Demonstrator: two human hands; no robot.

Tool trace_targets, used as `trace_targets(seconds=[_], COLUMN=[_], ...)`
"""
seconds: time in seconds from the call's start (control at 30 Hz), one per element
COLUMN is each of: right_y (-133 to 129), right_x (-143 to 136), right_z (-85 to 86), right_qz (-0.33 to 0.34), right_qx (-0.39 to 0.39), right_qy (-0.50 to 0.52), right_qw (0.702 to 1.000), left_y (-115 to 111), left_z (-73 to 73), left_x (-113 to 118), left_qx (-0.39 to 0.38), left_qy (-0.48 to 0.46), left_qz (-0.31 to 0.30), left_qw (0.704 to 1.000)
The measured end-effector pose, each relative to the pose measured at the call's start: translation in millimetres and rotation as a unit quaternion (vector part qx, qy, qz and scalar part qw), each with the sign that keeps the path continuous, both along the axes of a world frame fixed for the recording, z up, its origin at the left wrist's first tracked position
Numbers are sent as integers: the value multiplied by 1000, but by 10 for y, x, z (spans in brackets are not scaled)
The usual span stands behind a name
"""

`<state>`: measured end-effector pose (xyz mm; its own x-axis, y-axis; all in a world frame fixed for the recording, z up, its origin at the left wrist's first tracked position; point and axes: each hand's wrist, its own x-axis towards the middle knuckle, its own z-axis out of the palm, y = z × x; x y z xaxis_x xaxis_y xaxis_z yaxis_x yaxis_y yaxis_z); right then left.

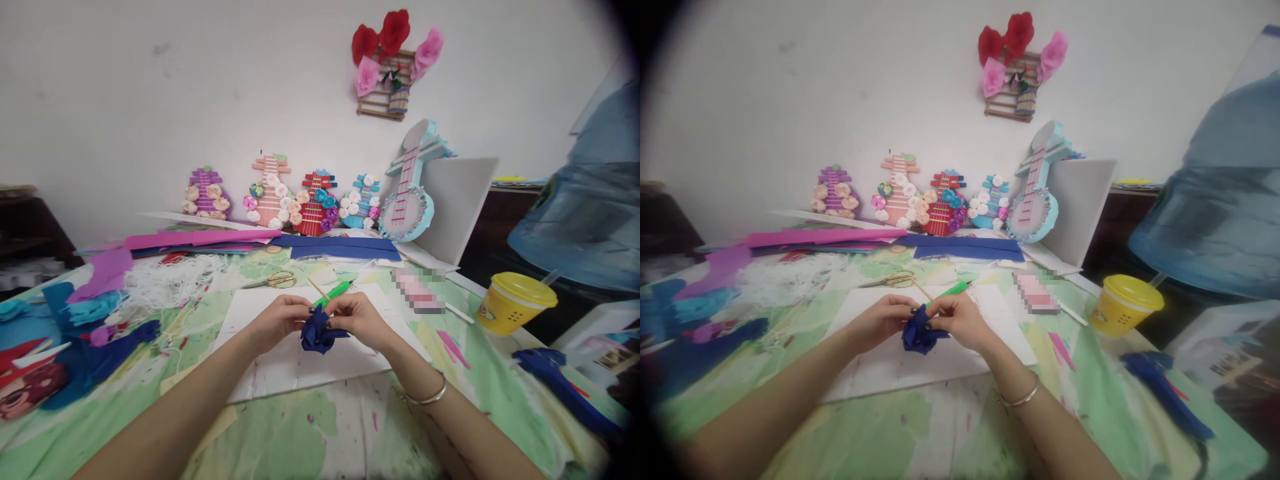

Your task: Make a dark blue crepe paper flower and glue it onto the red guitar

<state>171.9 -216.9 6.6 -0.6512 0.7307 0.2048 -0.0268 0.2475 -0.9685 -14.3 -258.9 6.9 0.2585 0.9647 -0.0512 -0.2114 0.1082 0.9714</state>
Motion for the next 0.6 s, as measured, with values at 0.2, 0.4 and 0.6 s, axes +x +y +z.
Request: trace_targets(seconds=[0.2, 0.4, 0.6], right_y=[-37, -36, -11], right_x=[-4, -25, -25], right_z=[28, 31, -1], right_qz=[29, 20, 10], right_qx=[-13, -40, -62], right_qy=[26, 49, 46], right_qw=[999, 998, 997], left_y=[1, 7, 33], left_z=[-55, -72, -26], left_x=[16, 27, 3], left_qx=[20, 52, 93], left_qy=[8, 52, 42], left_qz=[-19, -9, 16], left_qw=[1000, 997, 995])
